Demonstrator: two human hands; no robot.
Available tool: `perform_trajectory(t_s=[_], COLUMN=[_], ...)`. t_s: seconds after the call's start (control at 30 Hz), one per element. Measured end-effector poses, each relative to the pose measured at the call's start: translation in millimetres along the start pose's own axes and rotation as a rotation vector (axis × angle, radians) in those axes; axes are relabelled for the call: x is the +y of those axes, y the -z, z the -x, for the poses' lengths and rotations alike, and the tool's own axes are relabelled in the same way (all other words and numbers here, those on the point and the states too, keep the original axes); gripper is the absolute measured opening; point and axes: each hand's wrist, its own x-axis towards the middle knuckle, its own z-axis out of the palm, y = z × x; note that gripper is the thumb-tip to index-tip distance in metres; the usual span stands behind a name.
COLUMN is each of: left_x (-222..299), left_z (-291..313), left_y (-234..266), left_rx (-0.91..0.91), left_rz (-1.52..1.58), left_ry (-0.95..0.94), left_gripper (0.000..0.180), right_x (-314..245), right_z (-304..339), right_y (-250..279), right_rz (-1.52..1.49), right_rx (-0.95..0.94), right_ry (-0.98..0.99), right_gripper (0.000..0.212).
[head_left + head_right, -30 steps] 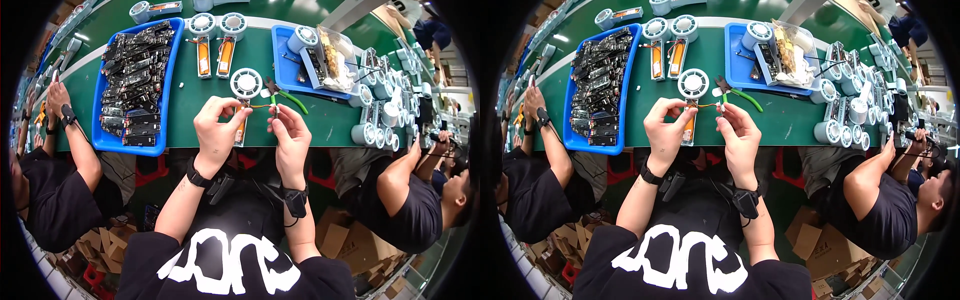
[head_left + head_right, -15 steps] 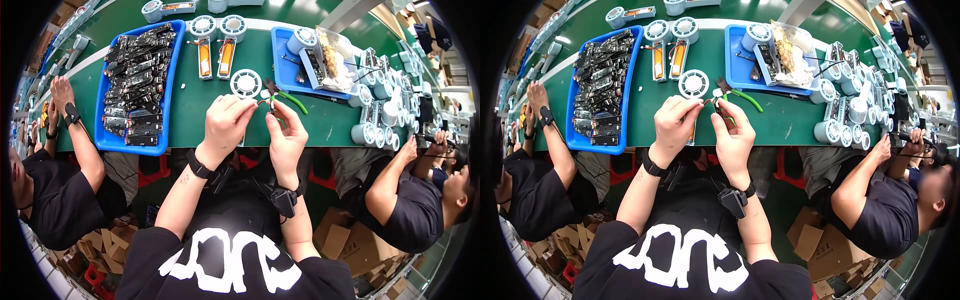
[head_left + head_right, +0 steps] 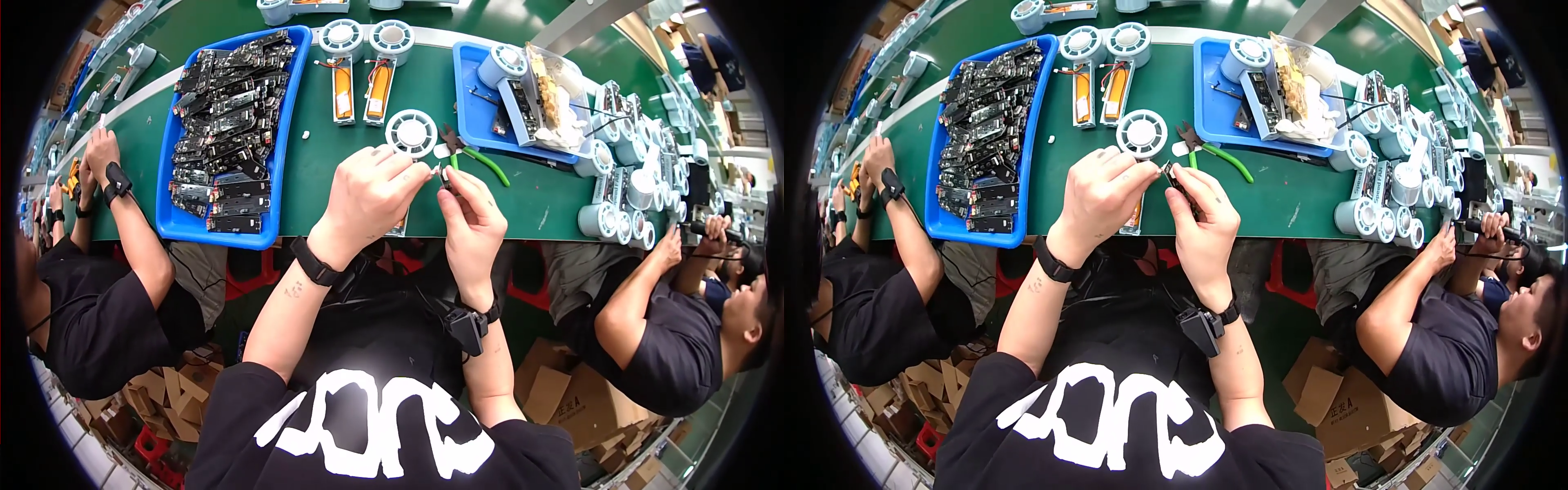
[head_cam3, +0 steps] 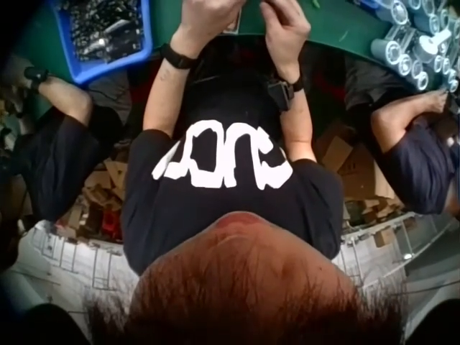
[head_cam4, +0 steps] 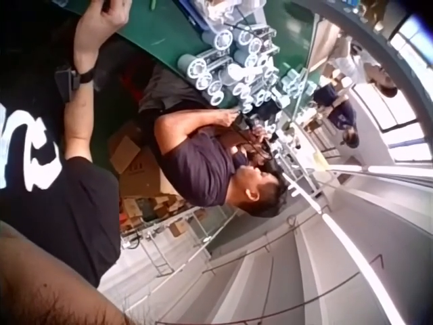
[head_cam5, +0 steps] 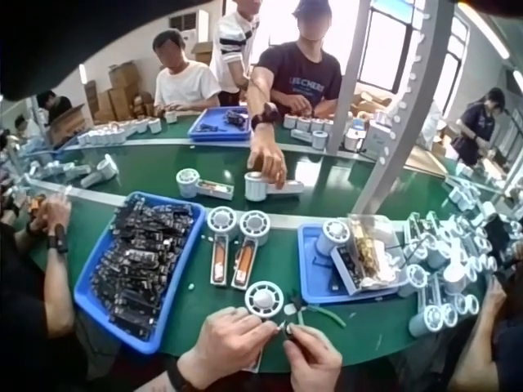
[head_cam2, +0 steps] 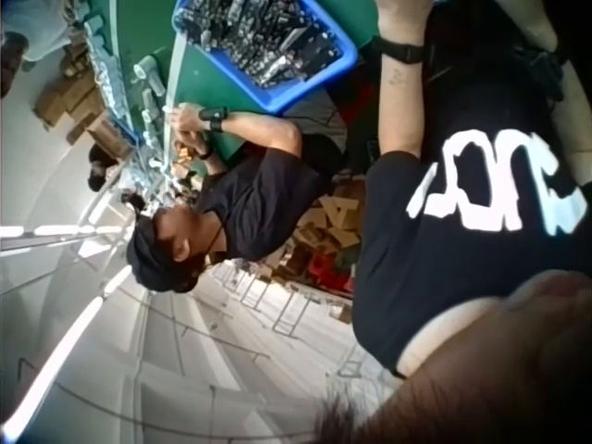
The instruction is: The person picks up a circuit board from a tray, connects wires to it by hand, and fits the board into the handle of a handheld fan before setting it back on the table.
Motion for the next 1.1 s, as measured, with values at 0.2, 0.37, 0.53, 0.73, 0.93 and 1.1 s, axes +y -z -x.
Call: perform_trajectory(t_s=[0.2, 0.37, 0.53, 0.73, 0.93, 1.1], left_x=[-4, -5, -6, -7, -11, -12], left_z=[-7, -9, -8, -9, -10, -10], left_y=[7, 10, 9, 13, 15, 15], left_rx=[-0.088, -0.139, -0.151, -0.179, -0.171, -0.189], left_rz=[-0.007, 0.033, 0.132, 0.133, 0.146, 0.178], left_ry=[-0.04, 0.026, 0.113, 0.122, 0.095, 0.122], left_gripper=[0.013, 0.012, 0.011, 0.01, 0.01, 0.009], right_x=[-13, -26, -24, -22, -28, -24], right_z=[-6, -10, -15, -16, -19, -21], right_y=[1, 2, 7, 4, 5, 8], right_rz=[0.102, 0.198, 0.146, 0.06, 0.097, -0.024], right_rx=[-0.031, -0.066, -0.099, -0.116, -0.155, -0.165], right_ry=[0.008, -0.016, -0.057, -0.084, -0.113, -0.134], right_gripper=[0.03, 0.029, 0.03, 0.031, 0.031, 0.032])
